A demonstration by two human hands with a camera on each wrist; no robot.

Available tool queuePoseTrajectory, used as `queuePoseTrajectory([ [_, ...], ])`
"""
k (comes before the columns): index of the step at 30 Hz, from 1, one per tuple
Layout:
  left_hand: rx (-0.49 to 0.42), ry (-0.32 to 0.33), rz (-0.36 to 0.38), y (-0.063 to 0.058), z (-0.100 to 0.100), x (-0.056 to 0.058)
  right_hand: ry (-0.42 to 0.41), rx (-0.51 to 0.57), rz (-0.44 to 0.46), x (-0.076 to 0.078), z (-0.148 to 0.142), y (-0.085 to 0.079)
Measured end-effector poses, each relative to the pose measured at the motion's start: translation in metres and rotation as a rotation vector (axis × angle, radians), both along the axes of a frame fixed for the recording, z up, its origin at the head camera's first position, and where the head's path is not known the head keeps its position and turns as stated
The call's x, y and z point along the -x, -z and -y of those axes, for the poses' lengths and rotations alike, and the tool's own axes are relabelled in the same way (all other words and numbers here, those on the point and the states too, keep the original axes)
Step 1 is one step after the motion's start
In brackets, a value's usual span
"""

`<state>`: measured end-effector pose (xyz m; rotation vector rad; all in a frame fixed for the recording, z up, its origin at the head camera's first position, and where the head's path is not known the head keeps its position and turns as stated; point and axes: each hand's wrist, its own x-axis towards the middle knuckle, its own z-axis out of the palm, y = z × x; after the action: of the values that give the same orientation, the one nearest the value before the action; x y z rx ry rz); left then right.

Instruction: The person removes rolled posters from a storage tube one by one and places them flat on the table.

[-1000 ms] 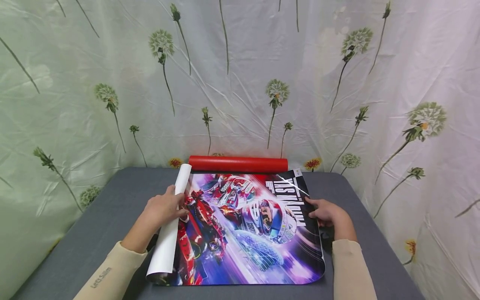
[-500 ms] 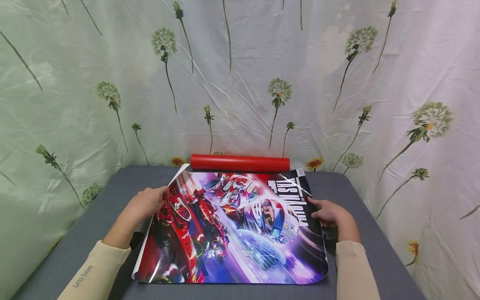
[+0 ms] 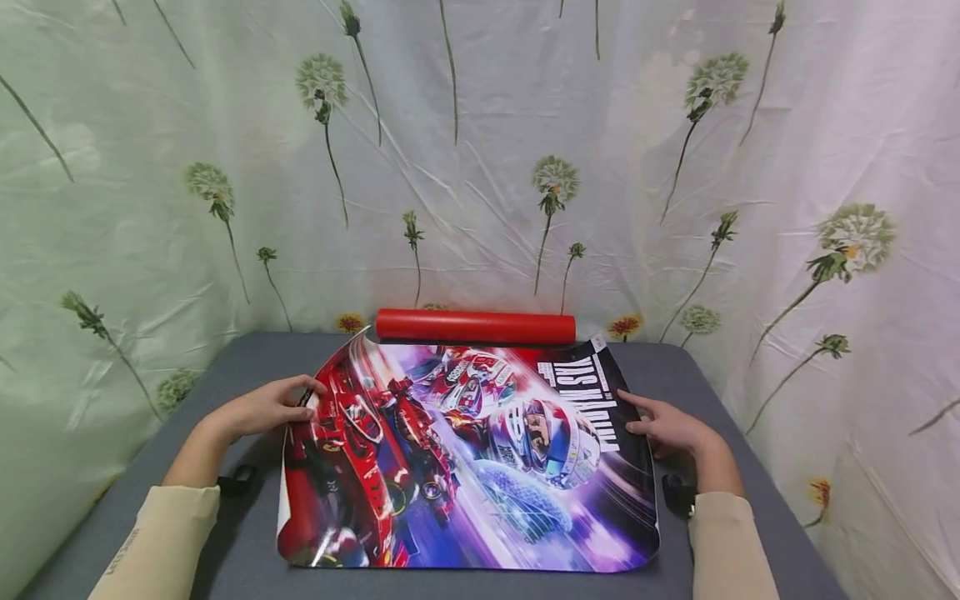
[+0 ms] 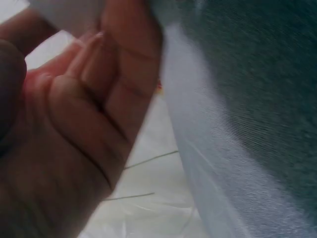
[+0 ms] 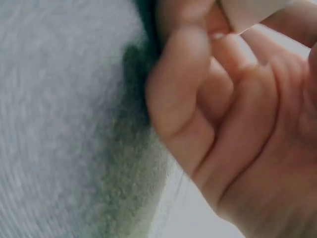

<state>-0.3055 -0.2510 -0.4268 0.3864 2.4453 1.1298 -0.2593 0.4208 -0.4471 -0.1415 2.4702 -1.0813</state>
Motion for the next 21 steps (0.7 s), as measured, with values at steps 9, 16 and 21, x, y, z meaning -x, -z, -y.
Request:
queuePoseTrajectory([
  [9, -0.128, -0.034, -0.086, -0.010, 0.008, 0.002, -0.065, 0.230, 0.026, -0.008, -0.011, -0.018],
  [16, -0.172, -0.126, -0.207, -0.018, 0.021, 0.001, -0.004, 0.466, -0.182, -0.013, -0.019, -0.032],
  [21, -0.313, -0.163, -0.242, -0.021, 0.028, 0.001, -0.022, 0.743, -0.218, -0.015, -0.019, -0.036],
])
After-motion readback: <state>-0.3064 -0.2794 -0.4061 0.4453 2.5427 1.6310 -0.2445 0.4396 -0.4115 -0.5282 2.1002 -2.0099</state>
